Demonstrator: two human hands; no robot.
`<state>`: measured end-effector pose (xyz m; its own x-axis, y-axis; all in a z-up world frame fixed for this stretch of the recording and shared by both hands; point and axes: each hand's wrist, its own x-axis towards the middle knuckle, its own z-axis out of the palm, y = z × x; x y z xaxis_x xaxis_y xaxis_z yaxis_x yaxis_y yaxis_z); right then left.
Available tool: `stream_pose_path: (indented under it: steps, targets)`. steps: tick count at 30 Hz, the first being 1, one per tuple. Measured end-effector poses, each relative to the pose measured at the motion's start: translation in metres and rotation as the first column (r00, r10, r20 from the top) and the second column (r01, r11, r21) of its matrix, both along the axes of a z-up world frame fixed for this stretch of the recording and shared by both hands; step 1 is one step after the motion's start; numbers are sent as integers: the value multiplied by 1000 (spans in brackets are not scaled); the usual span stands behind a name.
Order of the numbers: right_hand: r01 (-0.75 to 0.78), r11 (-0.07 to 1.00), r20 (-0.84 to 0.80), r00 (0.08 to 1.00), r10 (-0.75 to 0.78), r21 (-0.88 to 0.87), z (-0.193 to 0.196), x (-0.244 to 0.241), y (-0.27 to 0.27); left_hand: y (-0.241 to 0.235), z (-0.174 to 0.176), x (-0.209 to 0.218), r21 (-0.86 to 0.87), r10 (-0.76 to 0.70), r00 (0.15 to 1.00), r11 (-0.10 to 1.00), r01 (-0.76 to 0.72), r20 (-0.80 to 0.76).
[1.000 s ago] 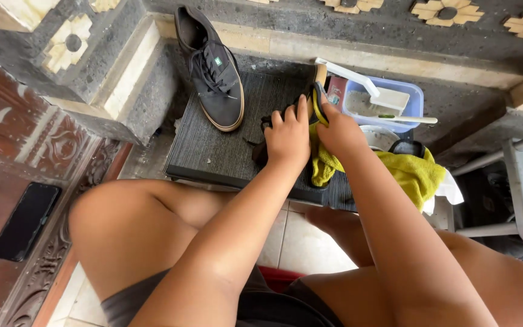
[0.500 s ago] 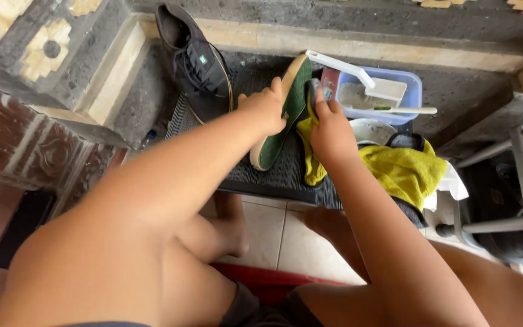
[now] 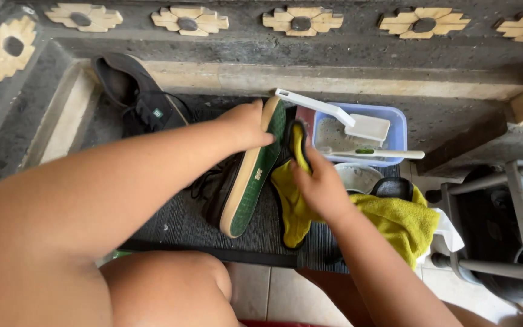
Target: Cleaning a black shoe by untying laces, scrubbing with a brush, and wiping with a cloth
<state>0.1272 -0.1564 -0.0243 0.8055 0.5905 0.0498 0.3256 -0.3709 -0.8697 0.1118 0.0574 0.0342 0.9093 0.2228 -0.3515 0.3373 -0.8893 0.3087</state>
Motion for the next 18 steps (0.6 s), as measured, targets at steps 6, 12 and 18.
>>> stream_pose_path:
  steps: [6,12,18]
  targets:
    - [-120,991,124,986,111,67,-17,-8,-37,-16,54,-34,-125,124,988,986,-112,90]
    - [-218,965,338,927,159,144,50,-5,-43,-28,89,-60,78,-13,899,997,-24,437]
    - [-283,959,547,805,230,14,90,-7,-55,-69,85,-76,262,-182,773,965,21,608]
